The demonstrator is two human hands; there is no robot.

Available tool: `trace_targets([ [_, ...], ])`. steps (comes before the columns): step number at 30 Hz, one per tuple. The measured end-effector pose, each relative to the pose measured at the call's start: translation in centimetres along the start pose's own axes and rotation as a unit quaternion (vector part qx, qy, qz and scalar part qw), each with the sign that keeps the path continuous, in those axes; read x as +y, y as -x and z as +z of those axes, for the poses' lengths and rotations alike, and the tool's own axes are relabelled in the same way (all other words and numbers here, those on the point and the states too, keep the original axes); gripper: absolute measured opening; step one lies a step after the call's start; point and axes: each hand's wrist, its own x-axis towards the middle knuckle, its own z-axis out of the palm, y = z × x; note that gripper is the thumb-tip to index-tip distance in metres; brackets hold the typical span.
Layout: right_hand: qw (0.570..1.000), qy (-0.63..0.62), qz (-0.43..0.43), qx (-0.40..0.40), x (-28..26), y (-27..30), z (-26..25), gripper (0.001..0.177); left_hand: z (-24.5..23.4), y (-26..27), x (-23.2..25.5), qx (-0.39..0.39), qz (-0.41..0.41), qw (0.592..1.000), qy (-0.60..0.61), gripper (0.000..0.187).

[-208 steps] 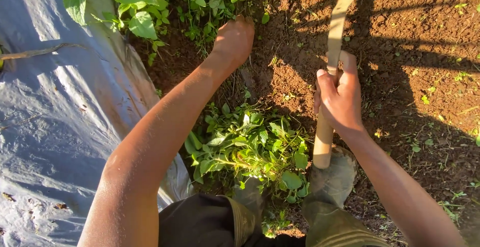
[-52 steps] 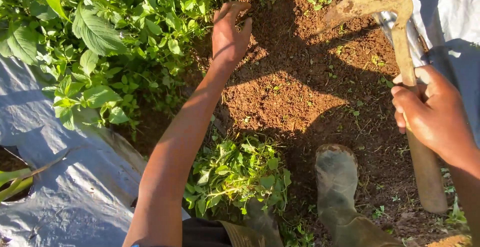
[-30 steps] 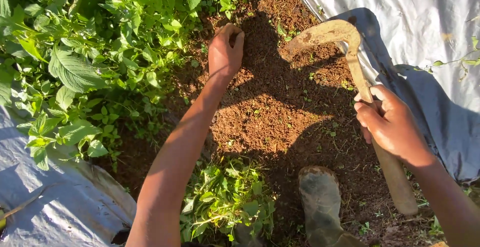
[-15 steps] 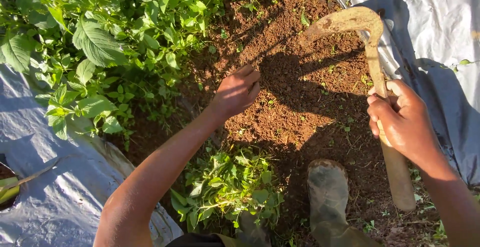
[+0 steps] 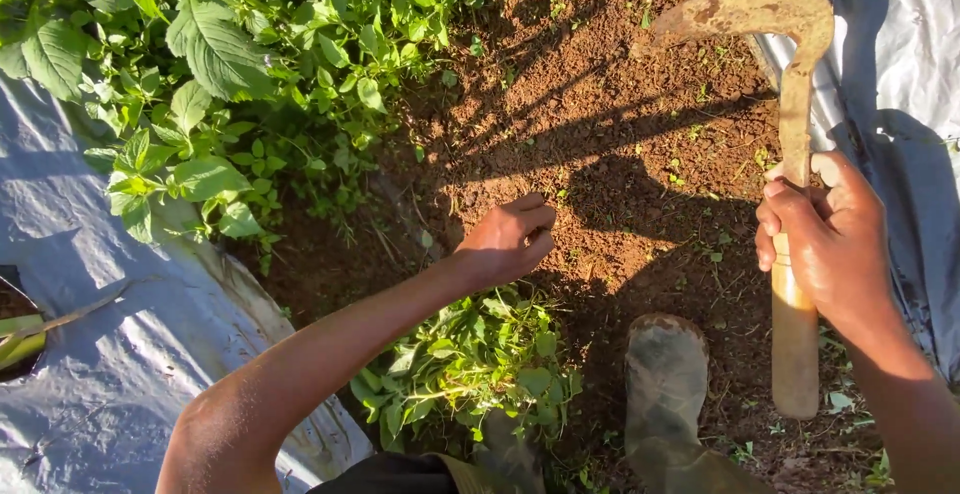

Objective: The person uses a hoe to loosen the soil around a row of green plants and then pulls out weeds by hand. The removed weeds are gathered into a pile on the ground next to the plants.

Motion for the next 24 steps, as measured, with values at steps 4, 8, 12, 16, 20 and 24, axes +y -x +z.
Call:
trace_targets([
  [4,1.000,0.004,0.017,0.003,0.0,0.0,0.0,0.009,2.0,-0.6,-0.2,0.039,0.011,0.998,0.042,0.019],
  [8,1.000,0.018,-0.001,0.003,-0.1,-0.1,0.3,0.011,3.5,1.3,1.4,0.030,0.056,0.978,0.197,0.022],
  [12,0.999,0.031,-0.011,0.000,-0.4,-0.2,0.5,0.003,5.3,3.5,2.5,0.022,0.013,0.969,0.247,0.027],
  [16,0.999,0.040,-0.027,-0.010,-0.7,-0.7,0.6,0.008,11.0,8.8,5.8,-0.247,-0.010,0.928,0.279,0.011],
  [20,0.998,0.043,-0.031,-0.017,-0.4,-0.6,1.0,0.009,6.0,4.8,4.9,-0.207,-0.012,0.967,0.151,0.030],
  [24,0.999,0.040,-0.034,-0.009,0.3,-0.6,0.5,0.007,-2.4,-2.1,-0.4,0.029,-0.088,0.996,0.001,0.047],
])
